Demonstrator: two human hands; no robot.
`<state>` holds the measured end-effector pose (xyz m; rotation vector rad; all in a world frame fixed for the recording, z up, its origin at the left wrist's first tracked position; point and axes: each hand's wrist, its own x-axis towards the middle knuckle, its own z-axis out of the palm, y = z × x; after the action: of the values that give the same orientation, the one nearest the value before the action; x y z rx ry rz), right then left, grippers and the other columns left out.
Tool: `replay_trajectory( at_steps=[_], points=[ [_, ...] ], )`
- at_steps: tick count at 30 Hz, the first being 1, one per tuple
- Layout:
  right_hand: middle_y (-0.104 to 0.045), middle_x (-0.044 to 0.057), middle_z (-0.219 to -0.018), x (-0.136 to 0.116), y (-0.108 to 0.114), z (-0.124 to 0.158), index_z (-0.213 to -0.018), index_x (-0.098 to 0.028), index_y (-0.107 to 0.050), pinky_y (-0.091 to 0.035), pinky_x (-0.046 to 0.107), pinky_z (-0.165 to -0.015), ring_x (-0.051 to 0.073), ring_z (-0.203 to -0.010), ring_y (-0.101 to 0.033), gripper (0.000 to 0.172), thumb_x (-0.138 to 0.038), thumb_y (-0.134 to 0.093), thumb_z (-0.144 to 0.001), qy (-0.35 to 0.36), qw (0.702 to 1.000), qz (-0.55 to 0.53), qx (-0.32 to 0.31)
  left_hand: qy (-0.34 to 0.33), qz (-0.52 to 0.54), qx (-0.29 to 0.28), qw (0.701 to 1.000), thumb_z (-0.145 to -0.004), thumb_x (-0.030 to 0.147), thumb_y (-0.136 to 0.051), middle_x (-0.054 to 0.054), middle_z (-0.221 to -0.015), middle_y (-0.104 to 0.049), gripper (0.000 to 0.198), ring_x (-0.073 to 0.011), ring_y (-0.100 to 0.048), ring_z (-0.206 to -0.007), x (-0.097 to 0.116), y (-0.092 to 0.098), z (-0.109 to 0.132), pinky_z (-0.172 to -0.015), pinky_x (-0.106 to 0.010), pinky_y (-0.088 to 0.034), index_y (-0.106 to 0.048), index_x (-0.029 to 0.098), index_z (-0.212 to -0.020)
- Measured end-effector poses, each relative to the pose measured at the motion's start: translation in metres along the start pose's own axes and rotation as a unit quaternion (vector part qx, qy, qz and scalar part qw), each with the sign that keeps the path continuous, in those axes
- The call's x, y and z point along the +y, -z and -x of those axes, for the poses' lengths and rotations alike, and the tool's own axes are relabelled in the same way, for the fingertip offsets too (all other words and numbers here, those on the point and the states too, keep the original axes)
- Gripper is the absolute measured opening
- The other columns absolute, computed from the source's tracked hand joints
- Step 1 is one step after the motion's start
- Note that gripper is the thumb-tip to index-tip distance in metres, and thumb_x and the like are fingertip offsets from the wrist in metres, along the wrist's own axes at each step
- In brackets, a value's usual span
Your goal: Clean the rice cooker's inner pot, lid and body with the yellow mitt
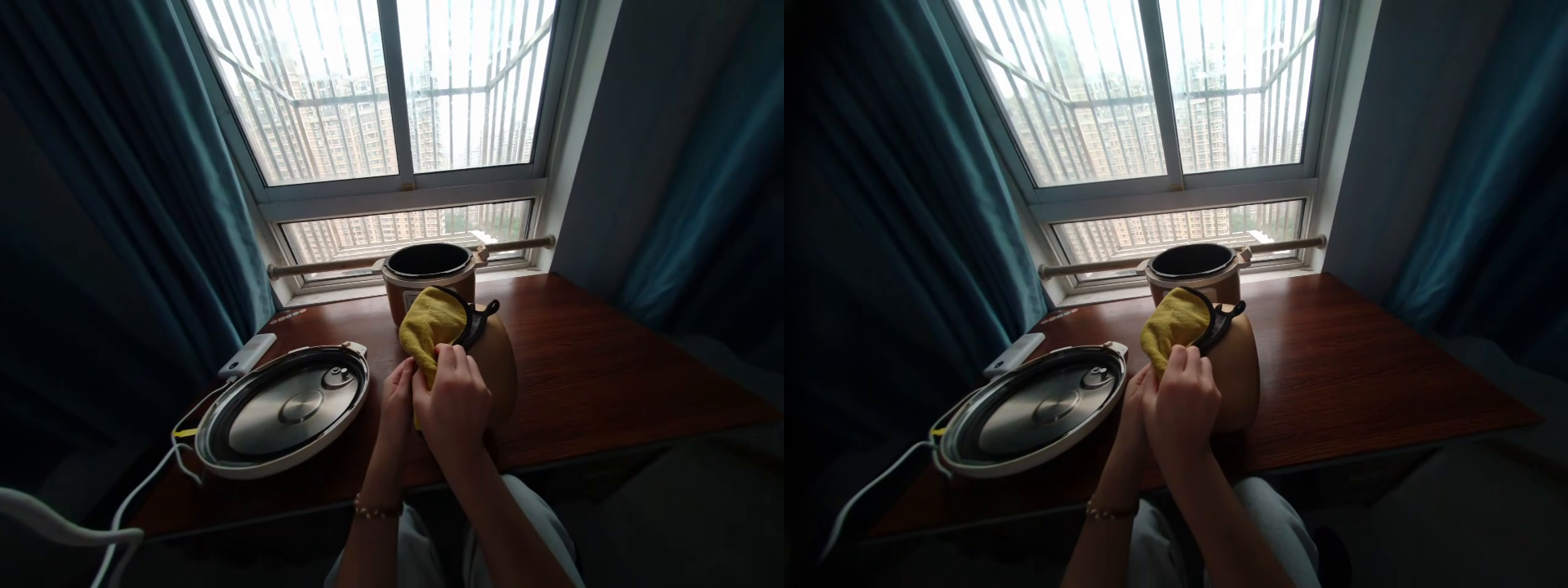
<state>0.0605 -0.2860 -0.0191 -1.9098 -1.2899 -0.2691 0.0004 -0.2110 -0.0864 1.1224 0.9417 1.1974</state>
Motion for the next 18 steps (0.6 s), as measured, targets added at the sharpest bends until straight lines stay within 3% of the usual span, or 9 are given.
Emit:
replay_trajectory(
  at_steps=[4, 7, 9, 14, 16, 18],
  points=[
    [-0.061, 0.008, -0.091, 0.002, -0.004, 0.0, -0.099, -0.016, -0.055, -0.043, 0.033, -0.071, 0.024, -0.086, -0.056, 0.022, -0.03, -0.046, -0.084, -0.004, 0.996, -0.09, 0.011, -0.021, 0.114, -0.027, 0.993, -0.074, 0.049, -0.059, -0.005, -0.082, -0.069, 0.041, -0.0212, -0.064, -0.082, 0.007, 0.003, 0.02, -0.075, -0.028, -0.051, -0.067, 0.013, -0.093],
    [-0.062, 0.008, -0.095, 0.013, -0.003, -0.003, -0.104, -0.016, -0.055, -0.044, 0.032, -0.077, 0.021, -0.087, -0.058, 0.025, -0.028, -0.043, -0.085, -0.025, 0.978, -0.203, 0.034, -0.038, 0.1, -0.056, 0.993, -0.076, 0.051, -0.058, -0.007, -0.094, -0.07, 0.047, -0.0244, -0.064, -0.09, 0.007, 0.003, 0.026, -0.078, -0.03, -0.051, -0.065, 0.014, -0.104],
    [-0.062, 0.009, -0.098, 0.025, 0.003, -0.006, -0.106, -0.016, -0.055, -0.044, 0.03, -0.078, 0.021, -0.089, -0.059, 0.028, -0.031, -0.043, -0.086, -0.055, 0.963, -0.253, 0.067, -0.058, 0.059, -0.047, 0.995, -0.074, 0.046, -0.063, -0.007, -0.103, -0.069, 0.045, -0.0249, -0.062, -0.097, 0.006, 0.002, 0.028, -0.082, -0.03, -0.049, -0.064, 0.016, -0.108],
    [-0.06, 0.008, -0.094, 0.072, 0.034, -0.011, -0.105, -0.016, -0.056, -0.043, 0.031, -0.075, 0.021, -0.086, -0.056, 0.033, -0.042, -0.045, -0.086, -0.167, 0.926, -0.253, 0.225, -0.1, -0.002, -0.008, 0.995, -0.077, 0.04, -0.063, -0.007, -0.105, -0.069, 0.039, -0.0241, -0.061, -0.101, 0.0, -0.004, 0.032, -0.086, -0.031, -0.047, -0.065, 0.016, -0.107],
    [-0.057, 0.007, -0.09, 0.088, 0.04, -0.013, -0.095, -0.016, -0.059, -0.043, 0.033, -0.076, 0.021, -0.085, -0.055, 0.032, -0.044, -0.047, -0.085, -0.158, 0.922, -0.23, 0.267, -0.103, 0.014, 0.009, 0.995, -0.077, 0.041, -0.062, -0.007, -0.103, -0.069, 0.039, -0.0241, -0.062, -0.099, -0.002, -0.008, 0.034, -0.086, -0.031, -0.047, -0.066, 0.015, -0.106],
    [-0.055, 0.007, -0.092, 0.096, 0.036, -0.015, -0.089, -0.015, -0.061, -0.043, 0.035, -0.079, 0.022, -0.088, -0.054, 0.032, -0.044, -0.047, -0.085, -0.125, 0.933, -0.216, 0.26, -0.1, 0.025, 0.019, 0.994, -0.077, 0.041, -0.063, -0.008, -0.102, -0.07, 0.038, -0.0239, -0.062, -0.098, -0.004, -0.011, 0.036, -0.085, -0.031, -0.047, -0.066, 0.014, -0.104]
  ],
)
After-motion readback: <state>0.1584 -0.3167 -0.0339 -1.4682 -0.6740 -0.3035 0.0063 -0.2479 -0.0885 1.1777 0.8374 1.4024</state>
